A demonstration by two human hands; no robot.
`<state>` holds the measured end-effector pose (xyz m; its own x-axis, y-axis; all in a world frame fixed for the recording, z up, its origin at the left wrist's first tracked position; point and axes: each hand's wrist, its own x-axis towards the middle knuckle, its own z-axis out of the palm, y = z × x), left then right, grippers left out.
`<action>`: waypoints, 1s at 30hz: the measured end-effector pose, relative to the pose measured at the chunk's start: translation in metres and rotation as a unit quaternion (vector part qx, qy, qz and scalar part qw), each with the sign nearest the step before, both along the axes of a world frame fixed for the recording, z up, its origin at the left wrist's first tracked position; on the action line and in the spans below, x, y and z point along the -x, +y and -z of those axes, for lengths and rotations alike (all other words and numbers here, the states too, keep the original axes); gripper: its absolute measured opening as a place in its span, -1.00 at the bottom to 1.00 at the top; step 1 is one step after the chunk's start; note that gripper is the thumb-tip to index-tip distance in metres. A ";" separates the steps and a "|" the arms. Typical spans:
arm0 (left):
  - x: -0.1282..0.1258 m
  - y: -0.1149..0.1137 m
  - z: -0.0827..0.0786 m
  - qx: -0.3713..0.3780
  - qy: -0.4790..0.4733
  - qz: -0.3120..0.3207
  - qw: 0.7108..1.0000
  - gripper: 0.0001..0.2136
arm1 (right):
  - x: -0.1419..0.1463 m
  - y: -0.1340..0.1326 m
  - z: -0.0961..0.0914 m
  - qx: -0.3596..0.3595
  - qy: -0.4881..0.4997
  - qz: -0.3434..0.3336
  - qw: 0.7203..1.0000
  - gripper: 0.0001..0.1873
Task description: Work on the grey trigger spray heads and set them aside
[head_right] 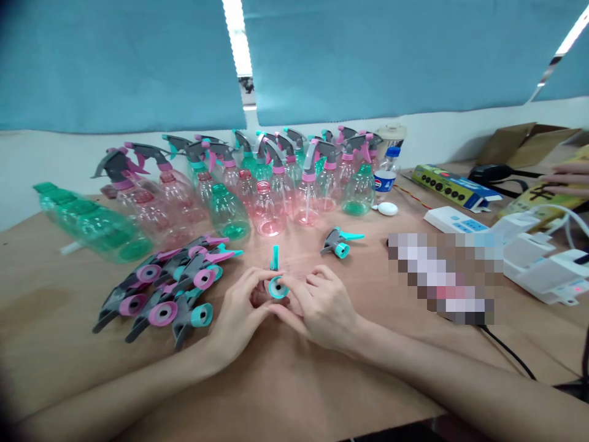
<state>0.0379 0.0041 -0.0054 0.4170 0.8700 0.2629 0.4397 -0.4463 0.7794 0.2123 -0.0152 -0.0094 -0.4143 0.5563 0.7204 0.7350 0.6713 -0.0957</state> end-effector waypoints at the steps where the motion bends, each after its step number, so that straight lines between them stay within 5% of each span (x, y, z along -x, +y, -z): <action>1: 0.000 0.000 0.000 0.001 0.001 -0.004 1.000 -0.73 | 0.001 -0.001 0.001 0.008 0.001 0.000 1.000 -0.64; 19: -0.001 -0.002 -0.006 0.013 -0.013 0.029 0.999 -0.75 | -0.001 0.004 0.012 0.197 0.145 -0.110 0.963 -0.86; 30: -0.002 -0.001 -0.005 -0.003 0.003 0.047 0.999 -0.93 | -0.010 0.015 0.005 0.170 0.073 -0.138 0.973 -0.83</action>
<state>0.0395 0.0032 0.0000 0.4981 0.8254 0.2656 0.4011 -0.4909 0.7734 0.2221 -0.0002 -0.0148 -0.4891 0.6544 0.5767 0.4933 0.7528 -0.4359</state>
